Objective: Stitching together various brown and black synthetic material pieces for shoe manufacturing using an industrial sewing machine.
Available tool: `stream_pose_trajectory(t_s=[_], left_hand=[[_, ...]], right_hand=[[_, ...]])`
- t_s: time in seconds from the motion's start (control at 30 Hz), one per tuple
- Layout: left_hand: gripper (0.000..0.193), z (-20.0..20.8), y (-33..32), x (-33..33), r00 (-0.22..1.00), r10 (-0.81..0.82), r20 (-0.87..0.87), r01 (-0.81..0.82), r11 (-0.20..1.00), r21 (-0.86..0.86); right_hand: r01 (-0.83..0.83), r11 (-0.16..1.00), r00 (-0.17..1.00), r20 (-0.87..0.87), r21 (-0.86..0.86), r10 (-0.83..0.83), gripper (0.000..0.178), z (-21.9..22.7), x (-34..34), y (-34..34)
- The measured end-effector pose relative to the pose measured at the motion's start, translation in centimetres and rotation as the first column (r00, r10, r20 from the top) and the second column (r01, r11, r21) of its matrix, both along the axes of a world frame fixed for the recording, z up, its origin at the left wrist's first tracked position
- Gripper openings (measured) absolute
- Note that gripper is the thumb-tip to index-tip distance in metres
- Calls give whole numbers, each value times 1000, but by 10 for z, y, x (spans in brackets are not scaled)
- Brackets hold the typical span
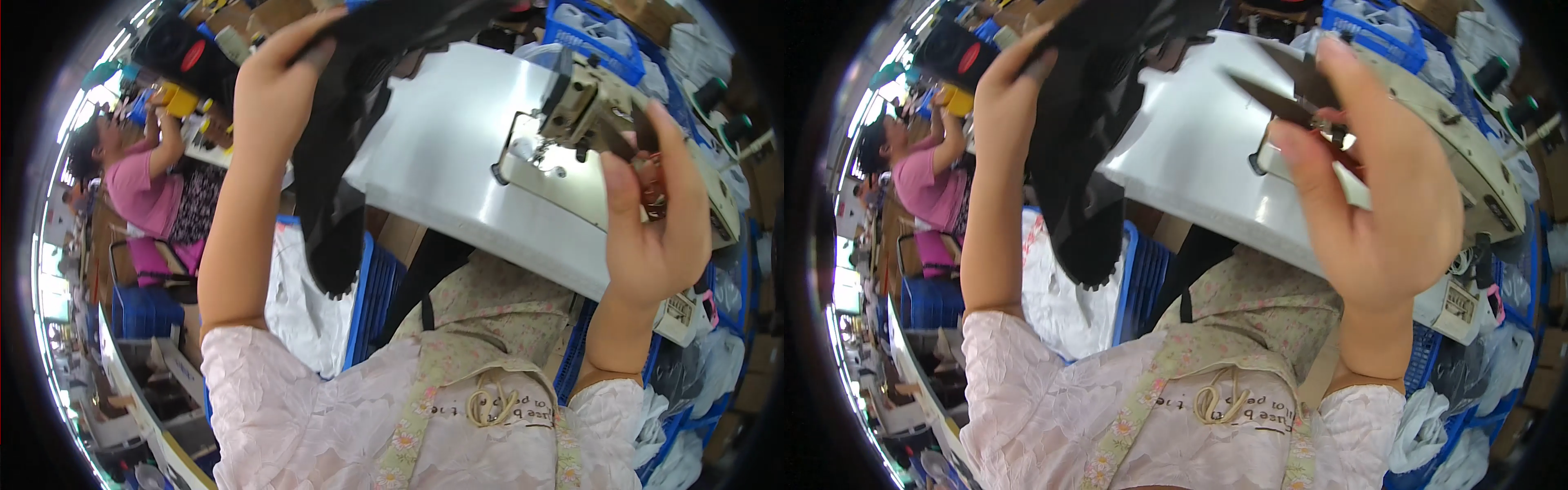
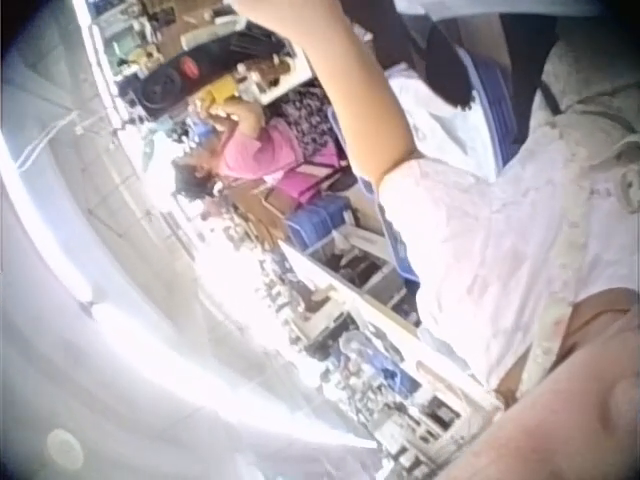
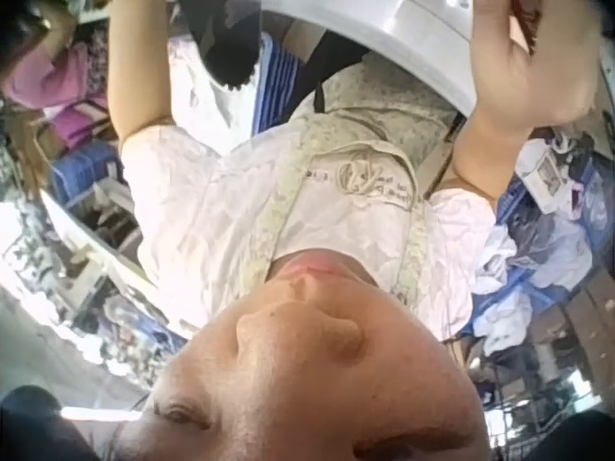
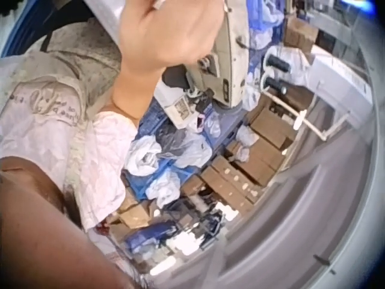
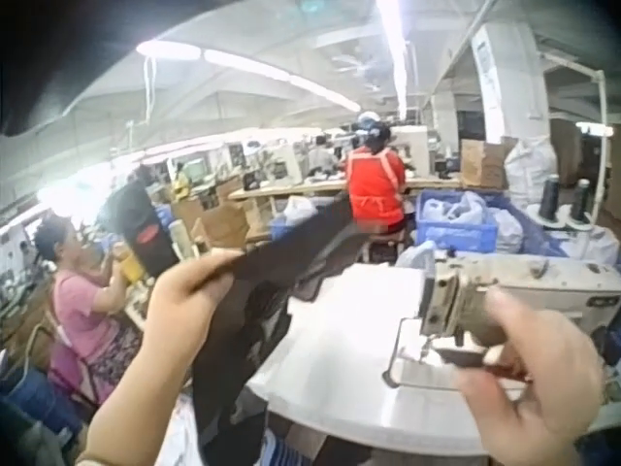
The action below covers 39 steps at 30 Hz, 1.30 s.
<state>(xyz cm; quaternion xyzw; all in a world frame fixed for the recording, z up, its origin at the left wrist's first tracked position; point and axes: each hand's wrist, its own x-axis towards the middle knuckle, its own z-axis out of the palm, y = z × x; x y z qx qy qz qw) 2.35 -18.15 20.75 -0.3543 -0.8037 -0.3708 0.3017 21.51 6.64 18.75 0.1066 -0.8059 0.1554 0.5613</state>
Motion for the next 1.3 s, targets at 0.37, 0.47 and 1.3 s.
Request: stream_pose_trajectory(t_s=[0.37, 0.47, 1.3], left_hand=[[32, -11, 22, -19, 677, -652, 340, 124, 557, 821], [32, -9, 19, -17, 645, -691, 327, 122, 515, 848], [31, -19, 37, -27, 645, -689, 331, 96, 503, 859]], right_hand=[[-415, 900, 889, 268, 128, 372, 45, -84, -44, -58], [-428, 899, 877, 286, 97, 387, 44, -91, -46, -61], [-414, 776, 484, 607, -475, 630, 33, -84, -25, -77]])
